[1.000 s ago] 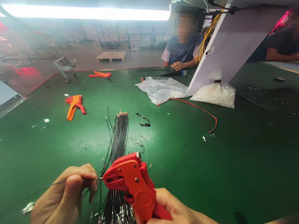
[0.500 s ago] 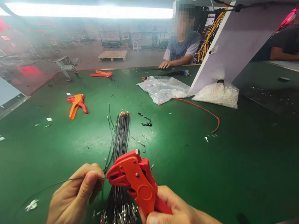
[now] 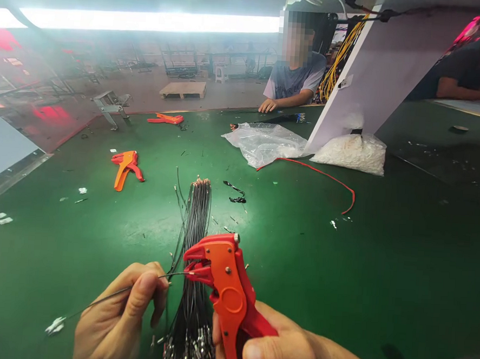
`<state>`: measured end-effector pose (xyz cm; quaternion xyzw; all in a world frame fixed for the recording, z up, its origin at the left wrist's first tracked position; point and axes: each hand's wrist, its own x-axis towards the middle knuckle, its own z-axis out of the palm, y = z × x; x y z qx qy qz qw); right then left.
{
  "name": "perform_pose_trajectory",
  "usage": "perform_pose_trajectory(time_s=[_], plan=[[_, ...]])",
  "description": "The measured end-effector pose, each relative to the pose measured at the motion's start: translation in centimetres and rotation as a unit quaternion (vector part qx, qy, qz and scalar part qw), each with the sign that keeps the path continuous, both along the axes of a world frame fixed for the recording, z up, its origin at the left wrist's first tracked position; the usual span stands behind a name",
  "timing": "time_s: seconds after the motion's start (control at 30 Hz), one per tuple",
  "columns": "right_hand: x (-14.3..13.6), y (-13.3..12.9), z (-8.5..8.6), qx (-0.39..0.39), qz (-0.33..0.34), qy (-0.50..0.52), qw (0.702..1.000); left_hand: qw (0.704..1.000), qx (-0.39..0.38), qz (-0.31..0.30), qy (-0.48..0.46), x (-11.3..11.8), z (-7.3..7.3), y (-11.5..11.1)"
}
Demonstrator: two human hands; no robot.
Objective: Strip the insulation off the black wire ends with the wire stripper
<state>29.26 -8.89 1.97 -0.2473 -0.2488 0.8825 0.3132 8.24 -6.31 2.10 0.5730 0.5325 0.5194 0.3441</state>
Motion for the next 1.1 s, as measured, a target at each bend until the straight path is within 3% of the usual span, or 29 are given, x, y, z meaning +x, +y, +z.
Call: perform_pose_trajectory(time_s=[0.1,0.17,0.27,0.4,0.47,0.57,0.7,1.1], plan=[[0.6,0.5,-0.4,0.014,-0.012,-0.003,1.000,0.998,0.054,-0.006,0.004,-0.5,-0.3,0.2],[1.3,1.0,-1.0,0.096,-0.013,-0.003,0.995,0.994,0.112,-0.004,0.019,-0.7,-0.5,0.2],[2.2,1.7,-2.0,0.189,-0.091,-0.074,0.975,0.978,0.190,-0.047,0.073,-0.7,-0.6,0.2],[2.2,2.2,-2.1,0.226,-0.217,-0.199,0.929,0.935,0.269,-0.133,0.190,-0.4,-0.8,0.4],[1.8,2.2,-1.9,0.239,-0.242,-0.216,0.915,0.907,0.306,-0.158,0.240,-0.1,-1.0,0.5],[1.1,2.1,-1.9,0.264,-0.238,-0.228,0.906,0.878,0.360,-0.165,0.268,0.7,-1.4,0.6],[0.8,1.6,-2.3,0.297,-0.203,-0.242,0.901,0.864,0.381,-0.161,0.287,1.5,-2.1,0.4],[0.6,1.3,-2.3,0.281,-0.146,-0.197,0.928,0.867,0.373,-0.142,0.299,1.4,-2.5,0.0]])
